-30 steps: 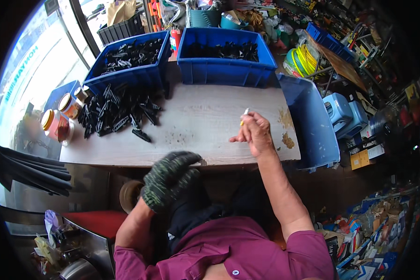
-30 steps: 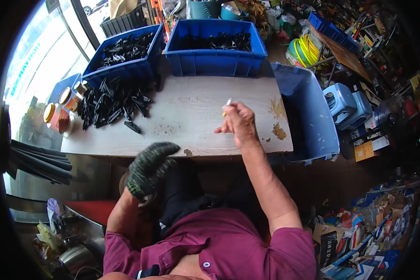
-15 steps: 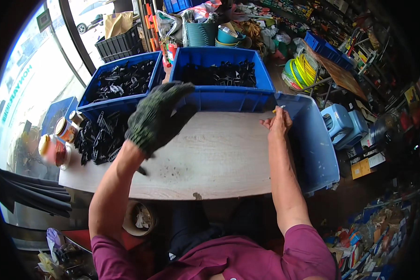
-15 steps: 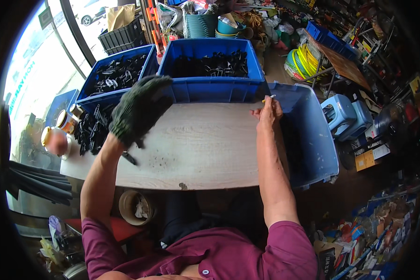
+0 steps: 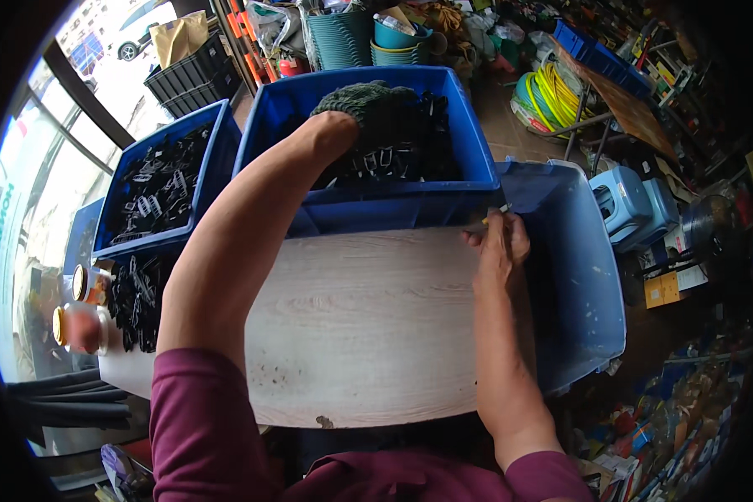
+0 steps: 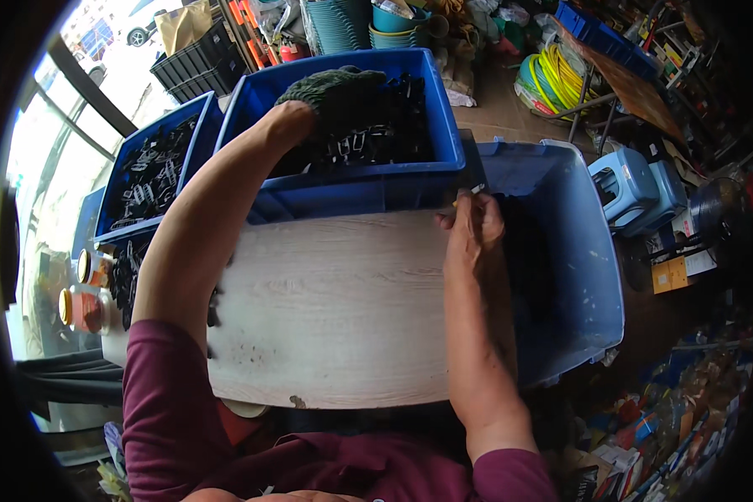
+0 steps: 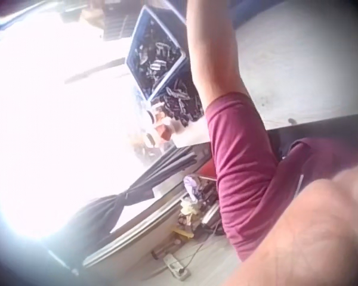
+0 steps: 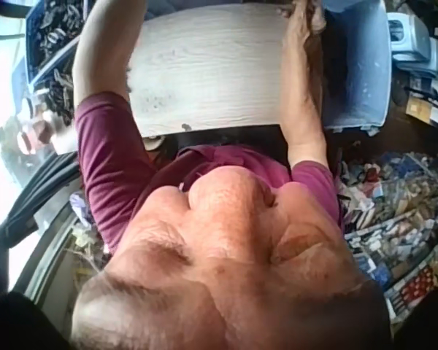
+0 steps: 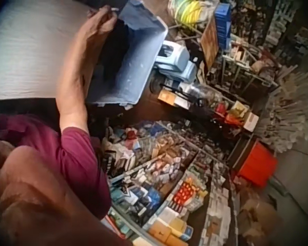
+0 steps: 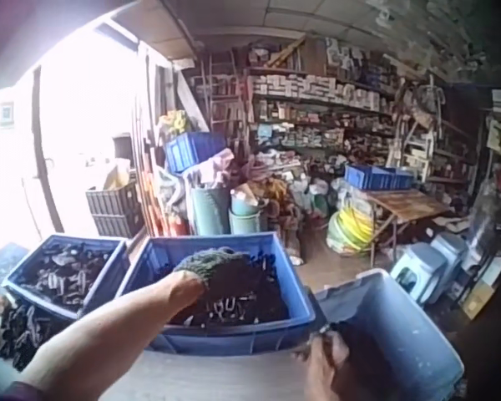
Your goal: Sorting and inspecting small black plastic fasteners and components on a workbench.
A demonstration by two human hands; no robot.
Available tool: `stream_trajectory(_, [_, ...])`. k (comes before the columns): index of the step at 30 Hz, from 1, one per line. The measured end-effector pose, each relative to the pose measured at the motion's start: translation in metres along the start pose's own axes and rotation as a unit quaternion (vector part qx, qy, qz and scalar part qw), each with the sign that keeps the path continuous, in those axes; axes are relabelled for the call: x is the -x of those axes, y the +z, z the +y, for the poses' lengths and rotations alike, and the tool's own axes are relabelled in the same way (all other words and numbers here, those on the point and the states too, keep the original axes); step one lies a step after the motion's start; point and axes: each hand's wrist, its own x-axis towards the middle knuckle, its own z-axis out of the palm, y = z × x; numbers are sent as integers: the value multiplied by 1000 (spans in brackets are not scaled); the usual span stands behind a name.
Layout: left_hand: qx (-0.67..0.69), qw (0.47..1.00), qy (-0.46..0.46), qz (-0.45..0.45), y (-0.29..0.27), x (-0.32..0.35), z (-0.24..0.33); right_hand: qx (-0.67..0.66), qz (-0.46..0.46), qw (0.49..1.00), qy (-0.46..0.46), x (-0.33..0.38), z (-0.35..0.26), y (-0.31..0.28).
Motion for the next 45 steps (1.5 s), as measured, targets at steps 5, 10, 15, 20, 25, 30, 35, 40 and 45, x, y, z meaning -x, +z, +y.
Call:
stream_trajectory(5, [-59,992,-48,-97,32,-43,-6,-18,0,1000,0,3,0,1])
stream_trajectory(10, [-92,987,-105,-79,37,-35,22,6,9,1000,-11,-1,-5,3])
stream_trajectory(15, [28,998,-13,-61,55,-25,-2,-6,-2,1000,10,1,-8,7])
stream_trajectory(20, [-72,994,-52,-71,64,-22,10,8,-10,1000,3,2,-9,4])
stream_trajectory(25, [-40,993,-39,-103,58,-22,13,12,-6,1000,-1,1,-7,4])
stream_trajectory(30, [-6,991,-20,-136,54,-25,17,18,-13,1000,-5,1,-6,5])
stream_trajectory(35, [27,985,-6,-168,46,-23,18,29,-20,999,-1,-1,-4,4])
stream_trajectory(40, [50,981,9,-189,37,-19,21,30,-14,999,7,-2,-2,4])
stream_trajectory(45, [78,980,5,-184,15,-6,43,24,0,1000,4,-6,4,0])
